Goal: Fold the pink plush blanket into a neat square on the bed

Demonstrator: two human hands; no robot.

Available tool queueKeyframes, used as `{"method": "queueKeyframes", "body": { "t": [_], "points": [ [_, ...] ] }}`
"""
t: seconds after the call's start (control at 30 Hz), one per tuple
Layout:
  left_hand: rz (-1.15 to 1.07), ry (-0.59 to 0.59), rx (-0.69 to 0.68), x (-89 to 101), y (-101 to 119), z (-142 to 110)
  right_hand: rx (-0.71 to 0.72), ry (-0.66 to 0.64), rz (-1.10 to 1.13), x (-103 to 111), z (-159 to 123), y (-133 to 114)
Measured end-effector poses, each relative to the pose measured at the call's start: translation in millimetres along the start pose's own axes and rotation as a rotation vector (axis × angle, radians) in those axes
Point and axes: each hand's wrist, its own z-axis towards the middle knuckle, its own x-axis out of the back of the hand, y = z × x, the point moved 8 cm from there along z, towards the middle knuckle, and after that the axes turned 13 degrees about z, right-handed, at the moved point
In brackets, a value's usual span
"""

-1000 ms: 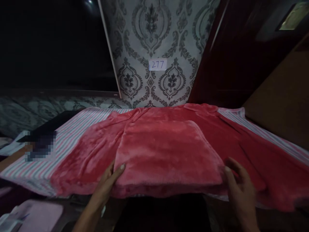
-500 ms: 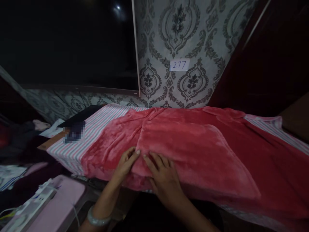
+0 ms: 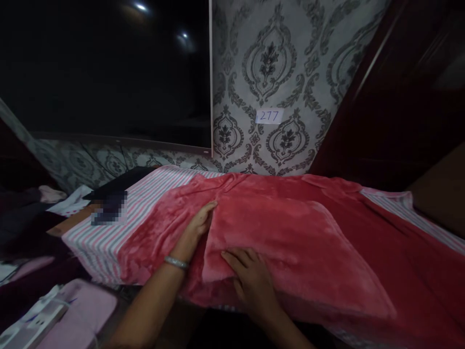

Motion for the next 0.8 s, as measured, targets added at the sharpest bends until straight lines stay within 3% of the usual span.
{"method": "queueKeyframes", "body": {
  "t": [0.23,0.4,0.57,0.8],
  "points": [
    [0.130,0.027,-0.003,0.2,12.5,59.7,0.033,0.015,-0.069,-1.1,3.9,-6.8],
    [0.220,0.009,0.041,-5.4,10.9,83.1,0.056,0.004,-0.101,1.6,-0.8,-3.3],
    [0.253,0.065,-0.003,3.1,1.3,101.9,0.134,0.115,-0.146,16.5,2.8,-2.2],
    [0.354,0.144,0.020,26.1,-26.5,114.6,0.151,-0.018,-0.249,-13.7,-6.0,-0.1]
  ]
}}
